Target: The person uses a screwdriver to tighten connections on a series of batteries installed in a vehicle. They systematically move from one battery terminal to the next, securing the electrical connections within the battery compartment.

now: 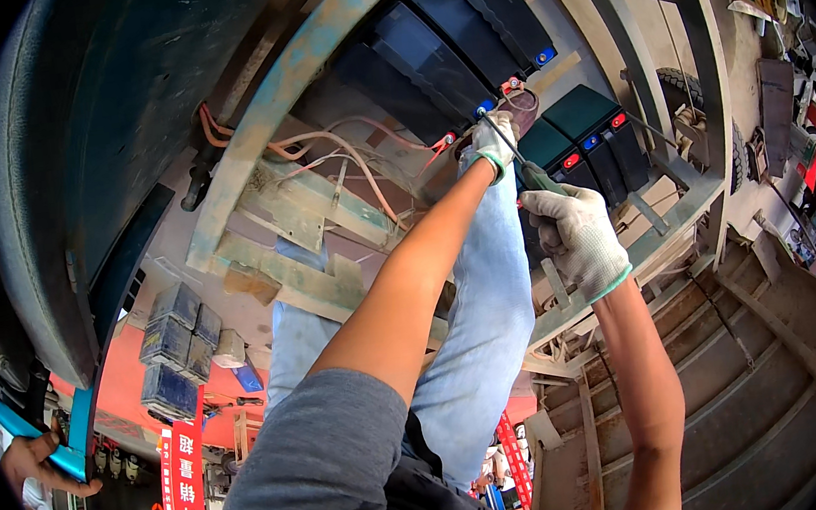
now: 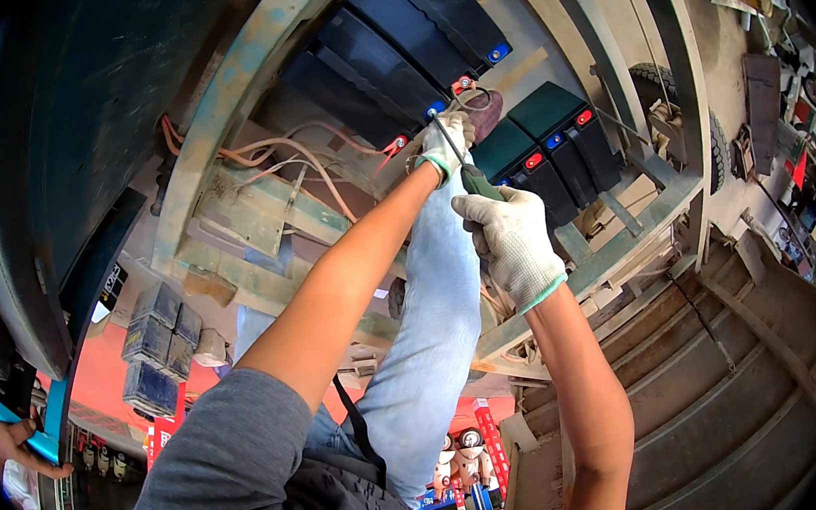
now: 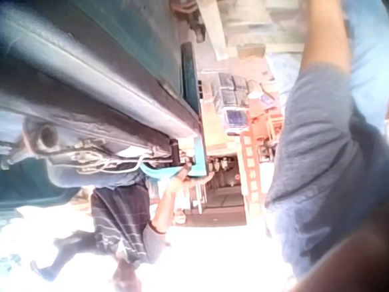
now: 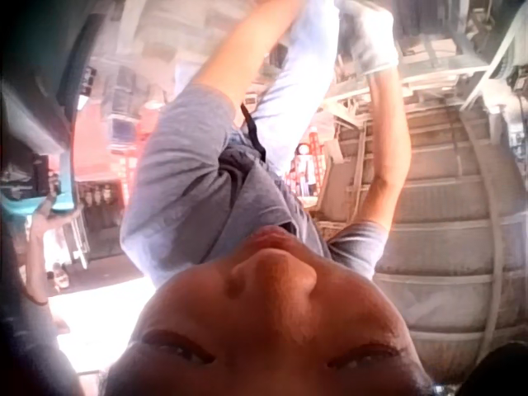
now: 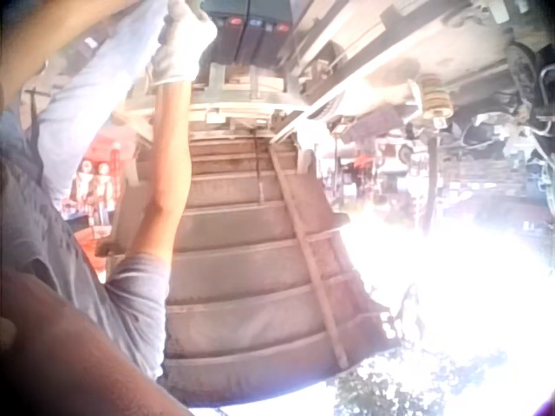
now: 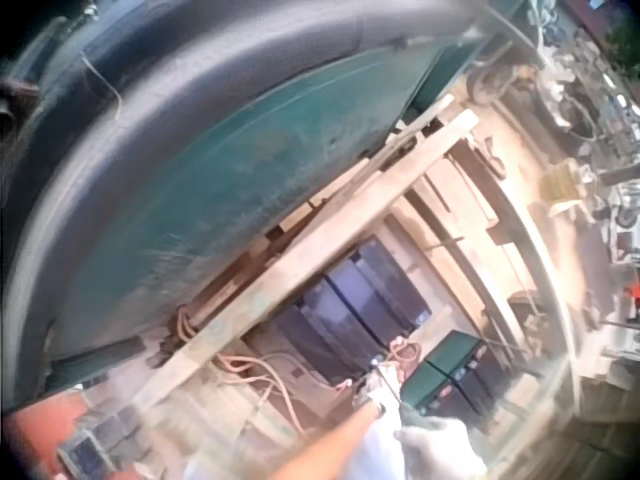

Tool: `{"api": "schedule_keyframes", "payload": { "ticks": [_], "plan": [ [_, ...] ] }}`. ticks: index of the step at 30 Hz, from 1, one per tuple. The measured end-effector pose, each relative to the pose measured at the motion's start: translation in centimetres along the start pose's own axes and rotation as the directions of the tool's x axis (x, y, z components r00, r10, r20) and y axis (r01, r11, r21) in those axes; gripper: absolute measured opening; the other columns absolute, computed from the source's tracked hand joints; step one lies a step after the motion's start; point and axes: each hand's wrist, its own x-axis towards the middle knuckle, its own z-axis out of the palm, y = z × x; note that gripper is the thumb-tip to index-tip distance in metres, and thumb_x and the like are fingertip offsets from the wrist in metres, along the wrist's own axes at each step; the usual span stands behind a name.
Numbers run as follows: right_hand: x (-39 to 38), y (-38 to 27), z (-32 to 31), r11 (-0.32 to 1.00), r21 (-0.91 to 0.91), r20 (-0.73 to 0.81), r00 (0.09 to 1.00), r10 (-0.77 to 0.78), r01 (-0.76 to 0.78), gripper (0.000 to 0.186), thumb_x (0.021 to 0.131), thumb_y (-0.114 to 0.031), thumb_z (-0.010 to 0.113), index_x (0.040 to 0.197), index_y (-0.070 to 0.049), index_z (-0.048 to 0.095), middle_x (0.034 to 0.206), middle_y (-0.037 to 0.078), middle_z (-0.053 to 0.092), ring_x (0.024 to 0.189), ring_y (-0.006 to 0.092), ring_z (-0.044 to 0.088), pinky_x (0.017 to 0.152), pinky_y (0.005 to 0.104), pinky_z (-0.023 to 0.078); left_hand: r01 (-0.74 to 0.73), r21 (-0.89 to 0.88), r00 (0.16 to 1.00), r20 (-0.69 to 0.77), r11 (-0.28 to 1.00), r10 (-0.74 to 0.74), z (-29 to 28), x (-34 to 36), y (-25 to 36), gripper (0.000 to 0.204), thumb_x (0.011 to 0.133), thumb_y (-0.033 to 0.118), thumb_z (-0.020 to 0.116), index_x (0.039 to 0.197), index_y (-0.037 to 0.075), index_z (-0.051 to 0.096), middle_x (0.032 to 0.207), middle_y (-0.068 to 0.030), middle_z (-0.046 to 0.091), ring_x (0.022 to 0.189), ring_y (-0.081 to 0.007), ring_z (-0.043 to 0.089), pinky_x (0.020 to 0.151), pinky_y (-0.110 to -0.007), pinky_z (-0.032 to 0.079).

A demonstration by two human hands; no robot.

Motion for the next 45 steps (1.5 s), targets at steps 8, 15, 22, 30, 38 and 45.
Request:
{"api": "schedule_keyframes", "payload": {
  "ticks": [8,15,22,30,38,45],
  "plan": [
    [-5.5,0.3,-1.5,0.949,-0.249,0.097,0.98,-0.175,0.195,0.025,0.08,-0.014,0.069,0.094,0.002,0.058,0.063,-0.001,0.051,0.043,0.0034,0.04,0.038,0.0182,0.029,0.355,-0.123,0.808,0.539,0.927,-0.238,-6.6,-8.4,2.2,0.009,0.094,0.011,0.044,0.092,0.007,0.053,0.068,-0.0015,0.049,0.053,-0.0097,0.045,0.047,-0.024,0.039],
    [-17.2,1.5,1.2,0.674,-0.083,-0.112,0.665,-0.738,0.734,0.031,0.087,-0.017,0.061,0.111,0.003,0.055,0.072,0.0,0.055,0.054,0.0033,0.048,0.046,0.0178,0.04,0.052,0.311,0.932,0.327,0.949,-0.158,-13.7,-25.2,12.1,0.025,0.096,0.02,0.046,0.112,0.004,0.055,0.09,-0.0032,0.062,0.077,-0.011,0.057,0.068,-0.027,0.049],
    [-22.4,-6.3,12.4,0.035,-0.236,0.095,0.059,-0.994,0.971,0.037,0.086,-0.021,0.065,0.114,0.001,0.054,0.086,0.007,0.059,0.076,0.0105,0.055,0.071,0.0247,0.047,-0.267,0.45,0.936,0.332,0.852,0.118,-21.4,-37.3,23.0,0.036,0.097,0.028,0.043,0.121,0.002,0.053,0.103,-0.0076,0.06,0.089,-0.0144,0.059,0.079,-0.028,0.049],
    [-22.3,-19.3,23.1,-0.413,-0.519,0.176,-0.379,-0.909,0.749,0.037,0.085,-0.033,0.061,0.106,-0.002,0.055,0.087,0.019,0.062,0.075,0.0346,0.063,0.068,0.0423,0.05,-0.451,0.578,0.885,0.19,0.68,0.426,-27.2,-49.6,29.7,0.033,0.096,0.025,0.045,0.114,-0.001,0.057,0.1,-0.0108,0.064,0.089,-0.0165,0.062,0.082,-0.03,0.049],
    [-21.7,-22.5,26.3,-0.489,-0.786,0.328,-0.415,-0.848,0.378,0.032,0.081,-0.028,0.062,0.104,-0.006,0.056,0.096,0.013,0.059,0.091,0.0312,0.058,0.076,0.0417,0.048,-0.617,0.569,0.682,0.043,0.543,0.73,-31.6,-54.5,33.2,0.027,0.095,0.016,0.048,0.115,-0.001,0.055,0.1,-0.007,0.062,0.089,-0.0119,0.058,0.081,-0.027,0.048],
    [-29.6,-8.7,36.4,-0.843,-0.102,0.683,-0.579,-0.445,0.527,0.006,0.08,-0.011,0.056,0.084,-0.007,0.056,0.082,0.011,0.059,0.079,0.0293,0.058,0.069,0.0395,0.049,-0.73,0.481,0.431,-0.227,0.485,0.873,-31.4,-53.1,42.8,0.026,0.091,0.02,0.054,0.113,0.008,0.061,0.087,-0.004,0.064,0.078,-0.0116,0.058,0.074,-0.025,0.047]
  ]
}}
